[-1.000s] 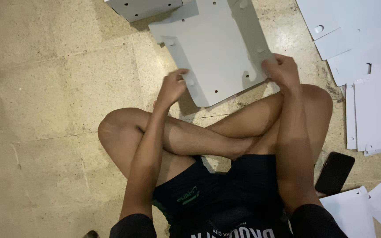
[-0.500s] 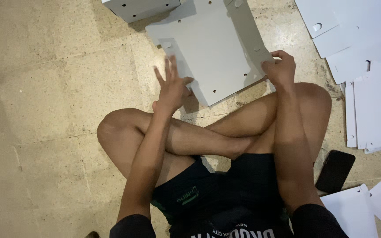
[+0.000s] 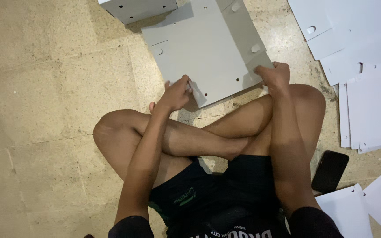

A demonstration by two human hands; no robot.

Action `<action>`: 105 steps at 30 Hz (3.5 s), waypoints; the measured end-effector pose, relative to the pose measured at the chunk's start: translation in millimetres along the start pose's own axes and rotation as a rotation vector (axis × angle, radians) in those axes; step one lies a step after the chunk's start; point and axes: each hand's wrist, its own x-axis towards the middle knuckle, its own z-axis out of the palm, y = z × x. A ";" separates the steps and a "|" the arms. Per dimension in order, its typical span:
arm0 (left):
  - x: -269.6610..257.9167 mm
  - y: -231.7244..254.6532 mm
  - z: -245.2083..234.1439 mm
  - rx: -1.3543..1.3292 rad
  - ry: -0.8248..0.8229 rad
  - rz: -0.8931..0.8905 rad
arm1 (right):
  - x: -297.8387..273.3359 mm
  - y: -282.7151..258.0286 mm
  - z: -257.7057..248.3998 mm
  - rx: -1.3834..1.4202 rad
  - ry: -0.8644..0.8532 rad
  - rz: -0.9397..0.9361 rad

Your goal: The person folds and assembles white and gray cardboard sheets to form small boxes while sitting on the floor. They fold the flaps of the gray base and then fold a white lid, eventually placing the lid onto a completed box.

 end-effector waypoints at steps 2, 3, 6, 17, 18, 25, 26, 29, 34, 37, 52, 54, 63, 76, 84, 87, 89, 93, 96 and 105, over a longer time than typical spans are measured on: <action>-2.2 4.9 -3.4 -0.037 -0.038 -0.027 | -17.2 -16.2 -10.6 0.156 0.008 0.013; -3.2 7.5 -4.8 -0.071 -0.078 -0.054 | -26.1 -23.8 -16.3 0.314 0.017 0.029; -16.3 19.5 -13.8 -0.148 -0.074 -0.036 | -3.2 0.8 -16.5 0.093 -0.047 -0.446; -29.6 66.1 -43.2 -0.195 0.039 0.088 | -23.5 -40.0 -4.1 -0.053 -0.144 -0.424; -29.8 67.7 -43.6 -0.259 0.050 0.082 | -18.5 -36.3 -2.6 -0.016 -0.162 -0.401; -14.7 32.8 -19.0 -0.325 0.131 0.005 | 0.5 -17.2 4.5 -0.084 -0.056 -0.464; -13.2 31.4 -17.1 -0.229 0.185 -0.018 | -7.2 -24.5 3.0 -0.101 -0.082 -0.490; -8.0 25.6 -11.2 0.040 0.322 -0.069 | -5.4 -21.4 6.3 -0.119 -0.082 -0.480; -15.1 61.5 -16.8 0.402 0.494 0.032 | -5.3 -11.4 -0.2 -0.291 0.000 -0.435; -16.6 76.2 7.5 0.597 0.086 0.329 | -28.5 -24.1 -5.3 -0.434 0.061 -0.446; 15.0 39.8 5.1 0.211 0.242 0.166 | -31.3 -42.5 -8.1 -0.080 -0.073 -0.415; 16.3 34.9 9.9 0.313 0.232 0.116 | -29.9 -38.5 -0.3 -0.052 -0.092 -0.380; -37.8 131.2 -23.3 0.195 -0.012 0.114 | -81.3 -60.2 14.9 -0.034 -0.238 -0.468; 16.2 72.8 41.2 -0.638 0.347 -0.054 | -61.2 -47.6 35.7 -0.080 -0.510 -0.359; 5.6 92.9 30.2 -0.642 0.260 0.013 | -45.4 -29.2 43.4 -0.012 -0.519 -0.371; 10.7 80.8 37.8 -0.718 0.285 0.024 | -48.1 -31.1 46.6 0.059 -0.506 -0.343; 11.8 78.3 40.9 -0.737 0.286 0.032 | -44.8 -29.0 46.6 0.070 -0.501 -0.333; 14.3 78.4 48.9 -0.745 0.273 0.013 | -54.2 -36.1 44.4 0.073 -0.494 -0.346; -1.5 102.3 26.4 -0.758 0.243 0.005 | -46.3 -26.4 43.0 0.118 -0.501 -0.359; 24.7 72.7 56.9 -0.809 0.265 -0.018 | -49.3 -27.9 45.5 0.200 -0.426 -0.335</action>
